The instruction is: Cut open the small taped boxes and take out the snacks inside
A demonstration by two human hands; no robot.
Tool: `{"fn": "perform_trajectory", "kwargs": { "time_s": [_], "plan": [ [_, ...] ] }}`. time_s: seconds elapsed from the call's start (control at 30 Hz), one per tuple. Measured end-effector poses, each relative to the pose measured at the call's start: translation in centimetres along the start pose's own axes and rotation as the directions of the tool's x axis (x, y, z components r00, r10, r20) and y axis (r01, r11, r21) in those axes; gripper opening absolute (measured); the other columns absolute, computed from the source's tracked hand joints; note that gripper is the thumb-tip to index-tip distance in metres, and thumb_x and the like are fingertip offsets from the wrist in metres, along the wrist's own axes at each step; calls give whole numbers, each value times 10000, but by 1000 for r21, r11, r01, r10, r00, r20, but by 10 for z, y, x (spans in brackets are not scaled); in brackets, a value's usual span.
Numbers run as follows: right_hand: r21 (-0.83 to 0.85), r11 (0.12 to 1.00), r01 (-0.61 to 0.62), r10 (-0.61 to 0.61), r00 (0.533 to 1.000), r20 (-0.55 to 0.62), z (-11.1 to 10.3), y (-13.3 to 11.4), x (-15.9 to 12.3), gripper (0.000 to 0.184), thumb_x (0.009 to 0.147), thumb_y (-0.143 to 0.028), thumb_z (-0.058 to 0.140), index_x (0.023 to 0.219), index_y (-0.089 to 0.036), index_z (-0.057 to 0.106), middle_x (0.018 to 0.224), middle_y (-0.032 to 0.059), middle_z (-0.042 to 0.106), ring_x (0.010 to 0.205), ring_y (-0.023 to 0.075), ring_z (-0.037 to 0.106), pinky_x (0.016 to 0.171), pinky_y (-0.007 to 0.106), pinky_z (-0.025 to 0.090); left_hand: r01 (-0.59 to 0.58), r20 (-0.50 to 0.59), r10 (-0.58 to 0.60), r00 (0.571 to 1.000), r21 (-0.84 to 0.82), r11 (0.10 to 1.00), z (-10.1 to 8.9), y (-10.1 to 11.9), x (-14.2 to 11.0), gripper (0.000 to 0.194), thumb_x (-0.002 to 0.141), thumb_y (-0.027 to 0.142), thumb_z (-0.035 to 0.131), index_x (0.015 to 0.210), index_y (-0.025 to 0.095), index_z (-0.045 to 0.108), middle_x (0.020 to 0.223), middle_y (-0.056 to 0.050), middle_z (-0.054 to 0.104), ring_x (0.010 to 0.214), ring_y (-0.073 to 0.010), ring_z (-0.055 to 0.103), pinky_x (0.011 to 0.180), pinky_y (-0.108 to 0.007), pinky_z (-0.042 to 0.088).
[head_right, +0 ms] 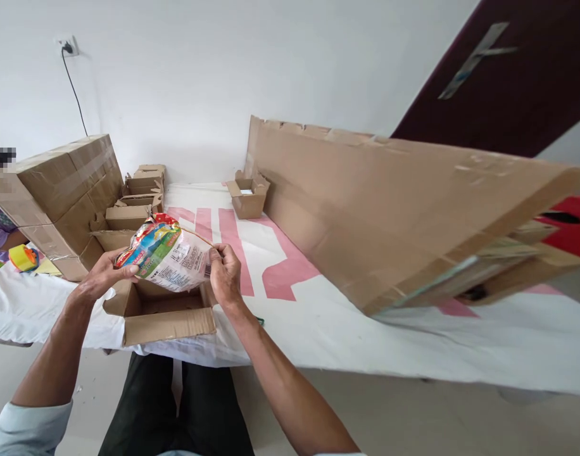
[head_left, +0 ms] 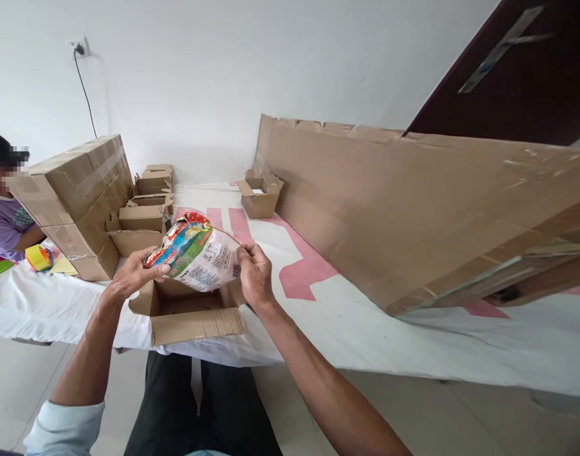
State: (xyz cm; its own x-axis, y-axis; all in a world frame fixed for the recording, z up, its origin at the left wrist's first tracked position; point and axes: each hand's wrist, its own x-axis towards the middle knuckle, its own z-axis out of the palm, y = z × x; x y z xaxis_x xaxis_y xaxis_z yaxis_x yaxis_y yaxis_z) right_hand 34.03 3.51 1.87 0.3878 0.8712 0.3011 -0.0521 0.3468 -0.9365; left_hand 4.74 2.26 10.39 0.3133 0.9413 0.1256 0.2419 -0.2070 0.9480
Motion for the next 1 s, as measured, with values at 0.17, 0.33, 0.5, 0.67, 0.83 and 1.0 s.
{"fn": "perform_trajectory", "kwargs": {
  "time_s": [0.17, 0.33, 0.5, 0.67, 0.83, 1.0],
  "plan": [
    [96, 995, -14, 10, 999, 49, 11, -10, 15, 458, 844, -683, 767, 976, -269, 627, 910, -8, 686, 867, 192, 638, 790, 318, 564, -242, -157, 276, 948, 205, 948, 15, 4, -10, 514, 901, 688, 863, 1031, 193, 907, 981, -86, 842, 944, -315, 803, 820, -422, 724],
    [313, 863, -397, 264, 882, 390, 21, -30, 13, 696, 791, -882, 820, 1125, -291, 663, 1117, 92, 819, 983, 295, 781, 729, 406, 655, -514, -61, 759, 648, 701, 495, 20, -14, -21, 450, 1043, 193, 684, 1453, 332, 805, 1604, -121, 696, 1505, -353, 648, 1246, -562, 570],
    [361, 845, -395, 164, 833, 528, 30, -35, 4, 601, 726, -645, 991, 1145, -278, 764, 1164, 71, 868, 1089, 331, 822, 904, 483, 689, -593, 138, 802, 582, 747, 302, 24, -39, -32, 745, 1007, 37, 609, 1647, 417, 619, 1743, -137, 542, 1654, -375, 493, 1240, -632, 566],
    [393, 858, -330, 170, 905, 390, 36, -24, 6, 640, 628, -502, 1011, 1188, -308, 768, 1216, 37, 873, 1114, 321, 817, 934, 474, 689, -586, 110, 735, 669, 686, 431, 34, -51, -49, 693, 996, 275, 817, 1646, 387, 604, 1797, -180, 439, 1659, -444, 466, 1189, -640, 604],
    [381, 888, -259, 107, 920, 377, 39, -29, 2, 666, 678, -530, 965, 1273, -320, 750, 1299, 44, 852, 1174, 310, 795, 916, 436, 683, -317, -411, 461, 787, 372, 872, 35, -49, -43, 646, 1009, 605, 794, 1555, 280, 672, 1678, -198, 564, 1492, -400, 644, 1071, -517, 680],
    [414, 877, -244, 84, 926, 368, 41, -34, -4, 638, 701, -549, 945, 1269, -340, 745, 1303, 36, 844, 1182, 296, 797, 882, 417, 687, -59, -261, -16, 965, -279, 959, 37, -31, -25, 895, 846, 816, 856, 1462, 184, 712, 1412, -195, 787, 1302, -428, 772, 993, -497, 702]
  ]
}}
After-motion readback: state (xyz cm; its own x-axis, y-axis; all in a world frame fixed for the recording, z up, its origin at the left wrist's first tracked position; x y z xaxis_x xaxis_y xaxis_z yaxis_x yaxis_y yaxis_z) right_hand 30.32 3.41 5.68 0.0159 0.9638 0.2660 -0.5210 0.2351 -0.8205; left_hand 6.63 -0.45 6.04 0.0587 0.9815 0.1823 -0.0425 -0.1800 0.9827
